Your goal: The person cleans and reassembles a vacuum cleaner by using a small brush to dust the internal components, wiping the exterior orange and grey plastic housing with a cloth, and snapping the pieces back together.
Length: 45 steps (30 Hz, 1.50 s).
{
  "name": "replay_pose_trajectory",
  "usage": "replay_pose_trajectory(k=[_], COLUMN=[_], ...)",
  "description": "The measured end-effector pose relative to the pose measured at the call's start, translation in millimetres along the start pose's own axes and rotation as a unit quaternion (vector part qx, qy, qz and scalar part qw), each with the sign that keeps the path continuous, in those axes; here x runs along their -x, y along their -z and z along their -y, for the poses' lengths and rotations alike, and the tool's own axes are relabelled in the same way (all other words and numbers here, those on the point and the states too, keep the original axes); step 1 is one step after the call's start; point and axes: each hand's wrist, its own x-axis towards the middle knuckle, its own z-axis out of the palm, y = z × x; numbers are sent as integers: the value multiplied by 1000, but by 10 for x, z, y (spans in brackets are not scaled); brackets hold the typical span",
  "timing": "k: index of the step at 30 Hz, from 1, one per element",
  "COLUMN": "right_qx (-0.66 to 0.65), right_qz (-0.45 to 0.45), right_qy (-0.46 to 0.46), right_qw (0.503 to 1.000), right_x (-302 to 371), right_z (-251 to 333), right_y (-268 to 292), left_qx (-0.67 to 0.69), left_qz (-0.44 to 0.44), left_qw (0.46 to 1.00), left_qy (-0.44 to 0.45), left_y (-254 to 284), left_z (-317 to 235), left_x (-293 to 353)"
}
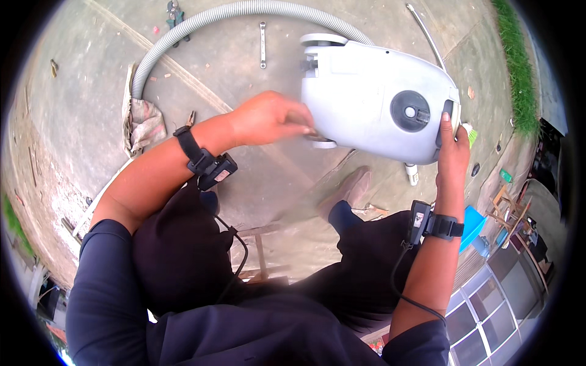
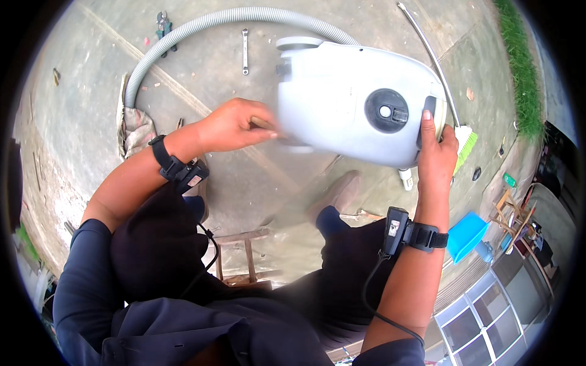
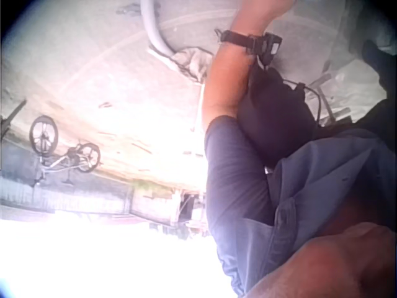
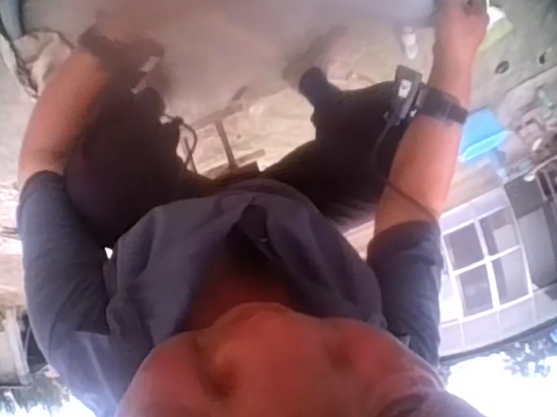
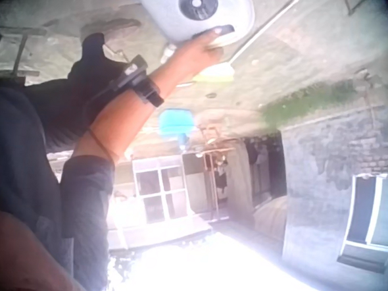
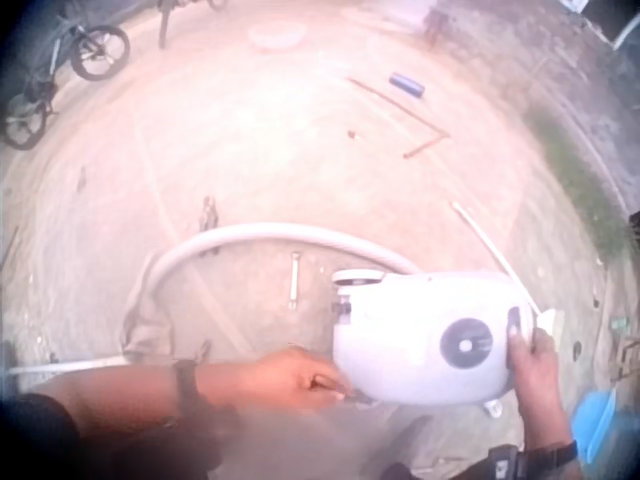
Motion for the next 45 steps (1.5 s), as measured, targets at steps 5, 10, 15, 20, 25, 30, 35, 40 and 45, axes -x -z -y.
replay_pose_trajectory(k=[5, 10, 15, 20, 25, 30, 35, 40, 45], right_qx=[31, 13, 25, 22, 28, 20, 24, 24, 43], right_qz=[12, -23, 26, -3, 26, -38, 7, -44, 3], right_qy=[-5, 25, -1, 5, -11, 13, -4, 16, -2], right_qw=[999, 999, 999, 1000, 999, 999, 1000, 999, 999], right_x=[-26, -48, -4, -17, -18, -70, 9, -61, -3], right_z=[58, -88, 86, -82, 36, -175, 93, -88, 56], right_y=[6, -23, 17, -5, 1, -49, -14, -53, -16], left_qx=[-173, -28, -231, -93, -146, -21, -226, -99, -106], left_qz=[23, -5, 2, -19, -20, -31, -4, -24, -11], left_qw=[984, 999, 971, 993, 989, 998, 974, 993, 993], left_qy=[-20, -41, -67, -63, -7, 55, -20, -53, -55], left_y=[-36, -83, -99, -141, -160, -60, -122, -138, -194], left_z=[364, 123, 350, 146, 321, -23, 457, 126, 373], left_x=[3, -6, -13, -7, -41, 1, 17, 5, 20])
